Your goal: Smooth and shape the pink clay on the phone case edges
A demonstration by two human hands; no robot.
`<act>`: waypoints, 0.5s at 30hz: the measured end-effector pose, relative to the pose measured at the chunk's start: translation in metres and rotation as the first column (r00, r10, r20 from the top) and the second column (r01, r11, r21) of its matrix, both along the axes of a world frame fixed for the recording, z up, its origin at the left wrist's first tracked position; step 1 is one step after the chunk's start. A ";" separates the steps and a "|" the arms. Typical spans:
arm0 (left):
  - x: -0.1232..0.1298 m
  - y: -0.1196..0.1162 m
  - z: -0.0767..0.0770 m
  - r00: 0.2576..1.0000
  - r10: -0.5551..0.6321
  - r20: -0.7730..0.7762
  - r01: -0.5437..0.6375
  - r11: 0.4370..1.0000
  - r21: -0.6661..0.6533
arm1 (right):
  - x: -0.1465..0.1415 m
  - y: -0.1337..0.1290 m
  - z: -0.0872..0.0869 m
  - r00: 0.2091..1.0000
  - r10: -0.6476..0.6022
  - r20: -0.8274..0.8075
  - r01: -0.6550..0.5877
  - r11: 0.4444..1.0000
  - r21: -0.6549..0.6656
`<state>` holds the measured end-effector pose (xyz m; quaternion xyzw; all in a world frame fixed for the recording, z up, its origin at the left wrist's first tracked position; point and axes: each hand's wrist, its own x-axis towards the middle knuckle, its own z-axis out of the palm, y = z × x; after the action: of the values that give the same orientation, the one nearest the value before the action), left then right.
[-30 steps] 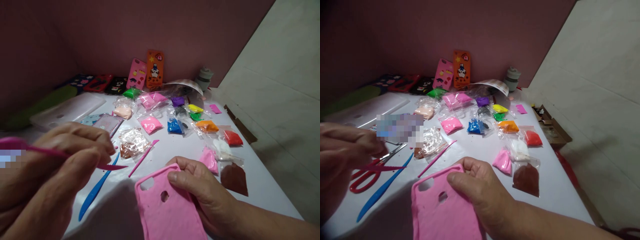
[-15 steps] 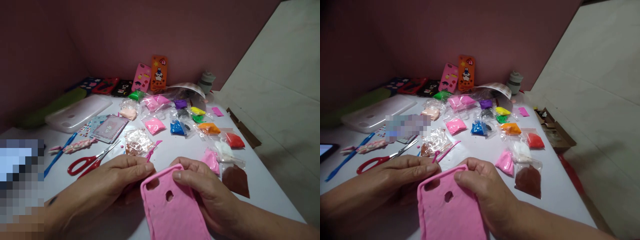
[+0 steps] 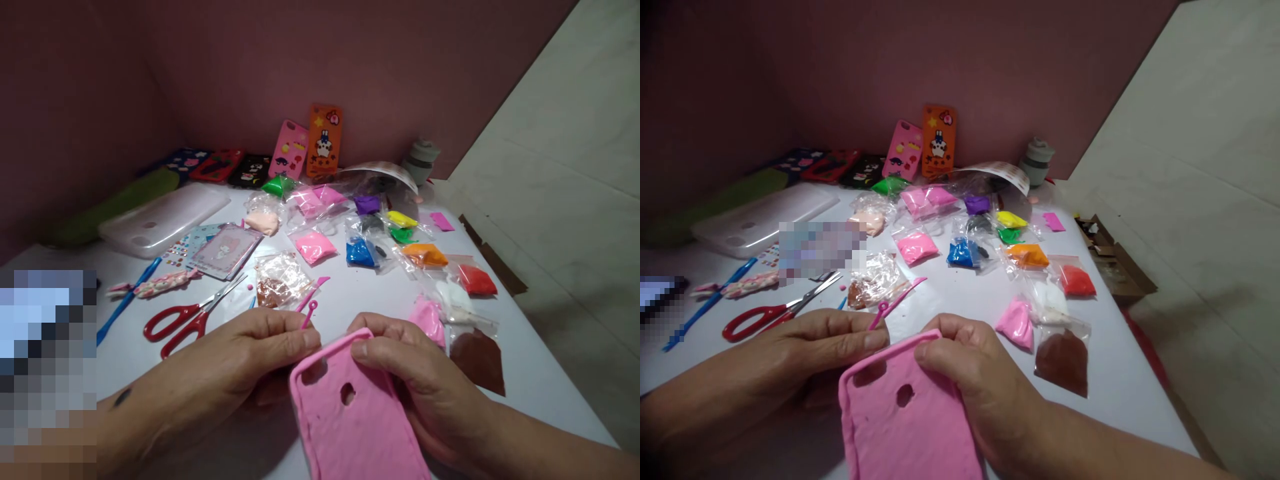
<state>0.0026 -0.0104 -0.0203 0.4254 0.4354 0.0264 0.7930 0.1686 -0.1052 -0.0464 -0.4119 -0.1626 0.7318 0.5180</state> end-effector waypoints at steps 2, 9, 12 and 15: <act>0.001 -0.002 0.000 0.999 0.038 0.005 -0.038 0.999 -0.015 | 0.000 0.000 0.000 1.000 -0.004 0.013 0.004 1.000 0.001; 0.001 -0.001 -0.004 0.999 0.018 0.027 -0.017 0.999 -0.036 | 0.001 0.002 -0.001 1.000 -0.007 -0.012 0.007 1.000 0.028; -0.001 0.001 -0.007 0.999 -0.022 0.028 0.022 1.000 -0.018 | 0.003 0.002 -0.002 1.000 0.002 -0.023 -0.002 1.000 0.028; -0.001 0.000 -0.008 1.000 0.025 0.002 -0.025 0.999 0.020 | 0.004 0.001 -0.003 1.000 0.007 0.006 -0.007 1.000 0.018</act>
<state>0.0013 -0.0109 -0.0278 0.4279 0.4394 0.0410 0.7888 0.1726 -0.1041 -0.0495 -0.4089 -0.1723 0.7307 0.5188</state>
